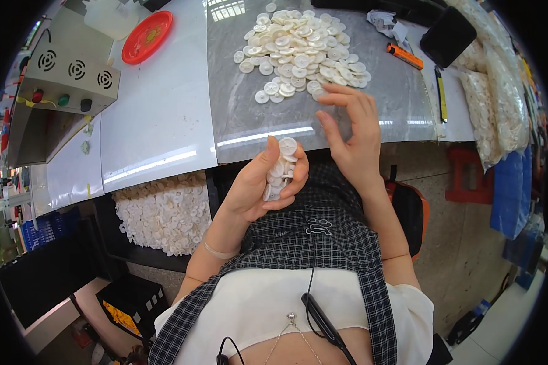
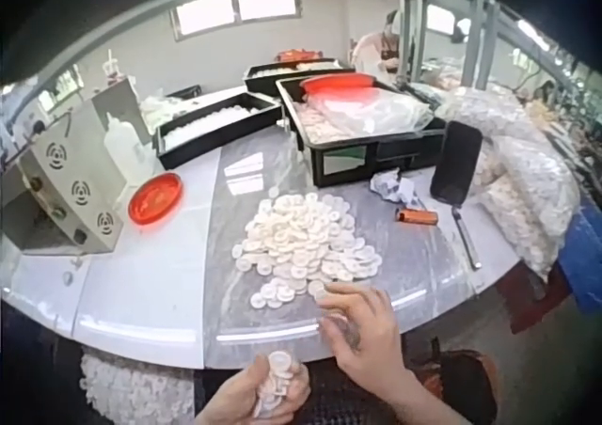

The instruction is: Assembling small white plastic components at a factory workbench.

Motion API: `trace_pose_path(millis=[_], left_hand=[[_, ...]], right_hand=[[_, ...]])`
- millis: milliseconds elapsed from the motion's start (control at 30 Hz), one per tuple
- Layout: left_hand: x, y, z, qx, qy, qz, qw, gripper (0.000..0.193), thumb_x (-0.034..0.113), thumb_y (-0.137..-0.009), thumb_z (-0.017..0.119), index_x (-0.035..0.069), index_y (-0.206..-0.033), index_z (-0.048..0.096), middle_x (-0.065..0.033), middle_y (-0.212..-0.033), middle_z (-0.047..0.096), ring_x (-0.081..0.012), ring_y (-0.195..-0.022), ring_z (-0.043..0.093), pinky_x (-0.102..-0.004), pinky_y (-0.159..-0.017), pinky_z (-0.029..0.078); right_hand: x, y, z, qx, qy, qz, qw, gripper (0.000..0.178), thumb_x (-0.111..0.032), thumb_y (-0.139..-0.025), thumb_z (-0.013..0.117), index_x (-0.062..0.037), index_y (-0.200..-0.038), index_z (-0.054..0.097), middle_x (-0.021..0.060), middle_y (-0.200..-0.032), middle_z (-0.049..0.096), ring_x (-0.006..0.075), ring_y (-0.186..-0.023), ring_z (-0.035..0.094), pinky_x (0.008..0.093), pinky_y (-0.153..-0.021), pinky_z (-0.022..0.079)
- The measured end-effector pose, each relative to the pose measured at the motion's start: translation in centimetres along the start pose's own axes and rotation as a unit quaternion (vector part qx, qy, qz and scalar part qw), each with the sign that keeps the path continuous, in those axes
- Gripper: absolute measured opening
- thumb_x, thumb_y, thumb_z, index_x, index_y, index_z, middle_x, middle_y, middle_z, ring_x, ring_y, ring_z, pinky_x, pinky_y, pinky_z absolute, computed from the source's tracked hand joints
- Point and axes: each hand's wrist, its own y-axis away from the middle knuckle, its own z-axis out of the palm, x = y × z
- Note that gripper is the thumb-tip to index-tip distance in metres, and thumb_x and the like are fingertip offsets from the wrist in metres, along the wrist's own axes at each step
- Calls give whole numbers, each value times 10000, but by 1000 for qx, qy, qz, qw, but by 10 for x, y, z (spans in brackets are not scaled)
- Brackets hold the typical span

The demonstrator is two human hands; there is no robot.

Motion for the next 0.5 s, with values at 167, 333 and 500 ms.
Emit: trace_pose_path(millis=[167, 333, 500], left_hand=[[-2, -3, -2, -10, 46, 6, 999, 538, 513, -1011, 263, 43, -1086, 514, -72, -853, 526, -85, -576, 435, -140, -337, 323], [-2, -3, -1, -7, 69, 5, 998, 556, 520, -1009, 245, 38, -1086, 511, -80, -859, 517, -91, -587, 425, -140, -331, 315], [1, -4, 0, -9, 94, -4, 995, 556, 519, -1013, 227, 40, -1061, 506, -76, -847, 505, -93, -590, 416, -136, -333, 315]], right_hand=[[5, 2, 5, -33, 70, -14, 997, 234, -62, -784, 699, -76, -1013, 657, 61, -1101, 655, 261, -1029, 570, 348, -879, 432], [6, 4, 9, -22, 52, -32, 998, 163, -55, -750, 727, -95, -903, 685, 7, -876, 665, 220, -905, 584, 338, -793, 426], [7, 3, 10, -16, 49, -39, 998, 148, -47, -741, 732, -92, -874, 683, 1, -863, 663, 214, -882, 581, 336, -774, 430]])
